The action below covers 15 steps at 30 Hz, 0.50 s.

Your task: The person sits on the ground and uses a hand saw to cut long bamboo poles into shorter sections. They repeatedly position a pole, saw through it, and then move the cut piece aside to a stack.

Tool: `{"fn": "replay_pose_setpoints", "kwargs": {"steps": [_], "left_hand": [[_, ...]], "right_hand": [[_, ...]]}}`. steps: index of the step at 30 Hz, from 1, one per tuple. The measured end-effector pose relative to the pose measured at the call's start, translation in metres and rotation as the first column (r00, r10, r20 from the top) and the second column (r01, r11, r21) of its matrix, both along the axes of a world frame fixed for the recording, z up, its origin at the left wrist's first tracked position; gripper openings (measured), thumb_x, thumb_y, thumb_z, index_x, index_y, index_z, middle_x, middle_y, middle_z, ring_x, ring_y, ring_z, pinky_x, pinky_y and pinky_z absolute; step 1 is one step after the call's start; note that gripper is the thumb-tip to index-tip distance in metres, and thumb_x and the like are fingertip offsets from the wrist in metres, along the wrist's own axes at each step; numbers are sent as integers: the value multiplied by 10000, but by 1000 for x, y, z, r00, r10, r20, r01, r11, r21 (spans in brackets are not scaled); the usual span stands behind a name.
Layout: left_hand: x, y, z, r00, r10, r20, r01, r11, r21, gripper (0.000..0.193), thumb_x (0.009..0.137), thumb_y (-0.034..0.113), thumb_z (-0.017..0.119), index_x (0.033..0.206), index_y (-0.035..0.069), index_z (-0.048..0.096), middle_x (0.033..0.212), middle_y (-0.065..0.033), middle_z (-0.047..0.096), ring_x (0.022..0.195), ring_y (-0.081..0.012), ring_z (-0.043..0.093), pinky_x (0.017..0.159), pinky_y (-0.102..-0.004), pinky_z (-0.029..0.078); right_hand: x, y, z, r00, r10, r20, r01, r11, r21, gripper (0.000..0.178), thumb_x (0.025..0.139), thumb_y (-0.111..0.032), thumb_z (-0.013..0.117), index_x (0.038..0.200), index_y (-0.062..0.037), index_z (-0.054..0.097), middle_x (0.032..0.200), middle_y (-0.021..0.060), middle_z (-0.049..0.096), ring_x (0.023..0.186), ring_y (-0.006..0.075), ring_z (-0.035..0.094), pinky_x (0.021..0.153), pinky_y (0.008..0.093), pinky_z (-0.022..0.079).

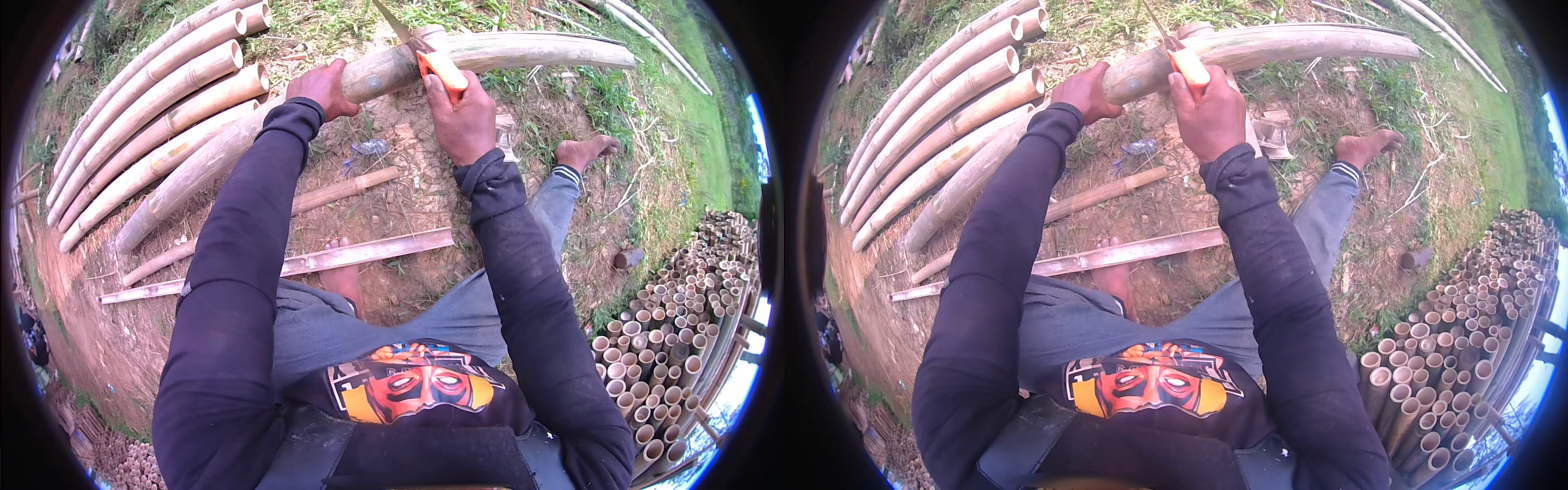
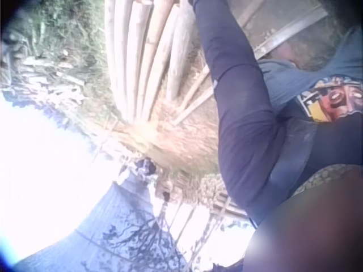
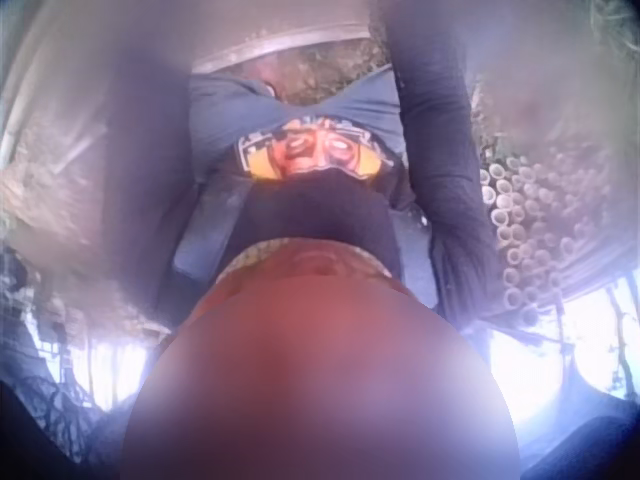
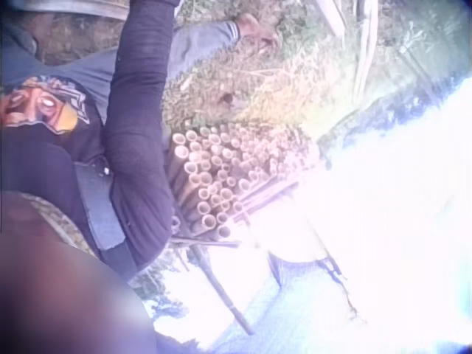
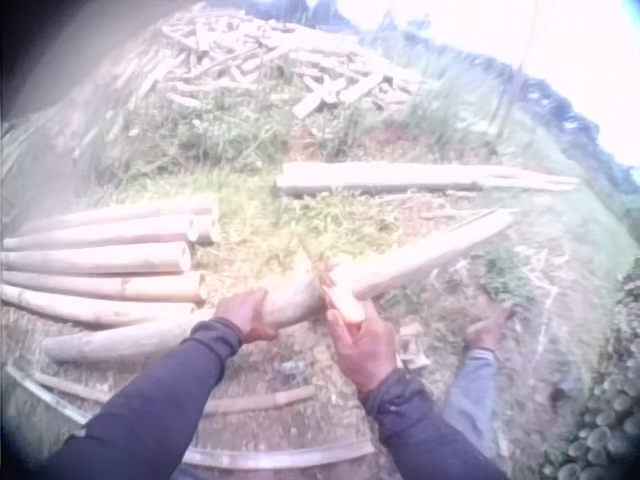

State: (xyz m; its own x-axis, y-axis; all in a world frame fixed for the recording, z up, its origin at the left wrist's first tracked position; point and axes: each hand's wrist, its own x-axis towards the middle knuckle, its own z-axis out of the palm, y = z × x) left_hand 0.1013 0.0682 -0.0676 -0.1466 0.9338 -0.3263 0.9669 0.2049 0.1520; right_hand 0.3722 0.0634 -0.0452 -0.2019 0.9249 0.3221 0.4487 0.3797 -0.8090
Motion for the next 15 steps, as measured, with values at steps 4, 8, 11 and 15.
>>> {"fn": "replay_pose_setpoints", "kwargs": {"steps": [4,8,11,15], "left_hand": [[-3,-4,-11,1000,-22,13,20,993,112,835,752,512,895,1414,122,569,1206,-185,746,1140,-381,735,978,-503,591],[-4,-2,-18,1000,-6,4,5,995,95,790,746,509,899,1356,117,587,1161,-184,756,1110,-379,746,958,-502,594],[-1,3,-11,1000,23,3,-23,1000,-8,982,733,513,885,1548,124,499,1328,-197,717,1215,-363,713,1044,-498,570],[2,0,0,1000,10,13,-10,1000,-9,992,726,502,887,1560,128,500,1358,-191,711,1229,-356,709,1061,-485,567]], "right_hand": [[105,-150,9,999,-42,-31,38,993,-114,269,1006,-75,744,1228,58,669,987,150,790,856,190,779,766,317,608],[109,-174,21,996,29,-86,-20,995,94,273,1004,-57,732,1214,100,657,1065,189,801,963,227,800,830,333,615],[32,-53,7,985,5,-172,-15,999,-52,245,1012,-125,775,1173,34,680,835,89,755,684,118,700,619,307,546],[7,3,-9,1000,26,-17,-25,999,31,296,1003,-220,798,1128,21,680,819,174,735,703,290,752,638,381,563]]}}
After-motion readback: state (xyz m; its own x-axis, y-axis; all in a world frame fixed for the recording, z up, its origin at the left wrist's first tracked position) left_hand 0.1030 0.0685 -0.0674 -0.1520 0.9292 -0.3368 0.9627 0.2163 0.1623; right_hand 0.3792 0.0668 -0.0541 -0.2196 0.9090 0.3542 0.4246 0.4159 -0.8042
